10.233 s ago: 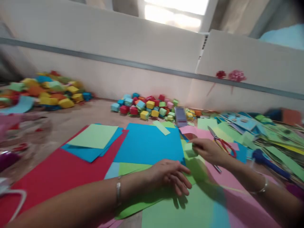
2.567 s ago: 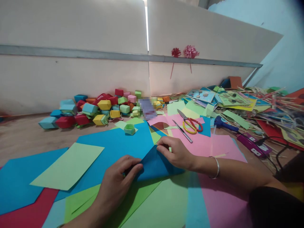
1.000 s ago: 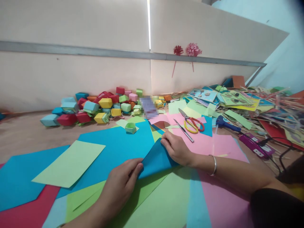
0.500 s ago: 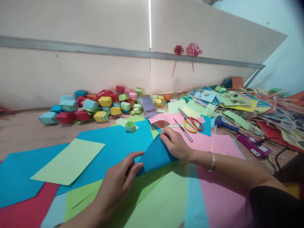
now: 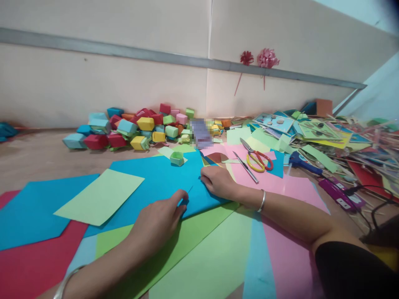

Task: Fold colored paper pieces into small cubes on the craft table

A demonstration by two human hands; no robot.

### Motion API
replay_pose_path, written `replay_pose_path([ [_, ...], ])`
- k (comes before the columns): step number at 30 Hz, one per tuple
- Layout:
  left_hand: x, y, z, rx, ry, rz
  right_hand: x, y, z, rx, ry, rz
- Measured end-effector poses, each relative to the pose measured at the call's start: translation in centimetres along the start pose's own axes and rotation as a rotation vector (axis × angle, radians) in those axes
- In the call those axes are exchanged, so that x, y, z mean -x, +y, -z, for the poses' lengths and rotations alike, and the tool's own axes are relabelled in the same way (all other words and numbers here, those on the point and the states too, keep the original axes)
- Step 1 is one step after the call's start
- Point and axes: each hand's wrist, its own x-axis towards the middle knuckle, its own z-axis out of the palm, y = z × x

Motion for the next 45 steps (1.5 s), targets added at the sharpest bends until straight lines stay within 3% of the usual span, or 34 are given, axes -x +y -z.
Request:
replay_pose_path([
  [9,0.5,1.2,1.3,-0.203,-0.223,-0.004,-0.8,2.6,0.1,-0.170,-0.067,0.201],
  [15,-0.1,0.2,0.5,-0.325,-0.046,-0.275,-0.8,2.9,-0.8,-0.155,-0.027,0.275],
  [19,-1.0,0.6,0.3,-0.306,-0.164,-0.393,-0.9,2.9,-1.0,-0.159,-0.019,0.279],
  [26,-1.9,2.9,1.3,-0.504,-0.274,-0.393,-0.9,2.6,-0.6,-0.130,-0.051,0.260],
  [31,-1.4,1.6,-0.4,-0.411,-0.178,-0.533,-0.8,2.4,-0.2,-0.141,-0.077,0.268],
  [35,-1.2,0.9,-0.8,-0.314,-0.198,-0.662,-0.8,2.4,-0.1,-0.157,-0.087,0.275],
  [41,-2.4,2.0,0.5,-0.117,-0.285,-0.619,-1.1,2.7,-0.1,-0.190,-0.104,0.290],
  [45,-3.5,3.4,0.6,-0.219,-0.298,-0.597,-1.3,3.0,-0.2,-0.248,-0.121,0.286],
])
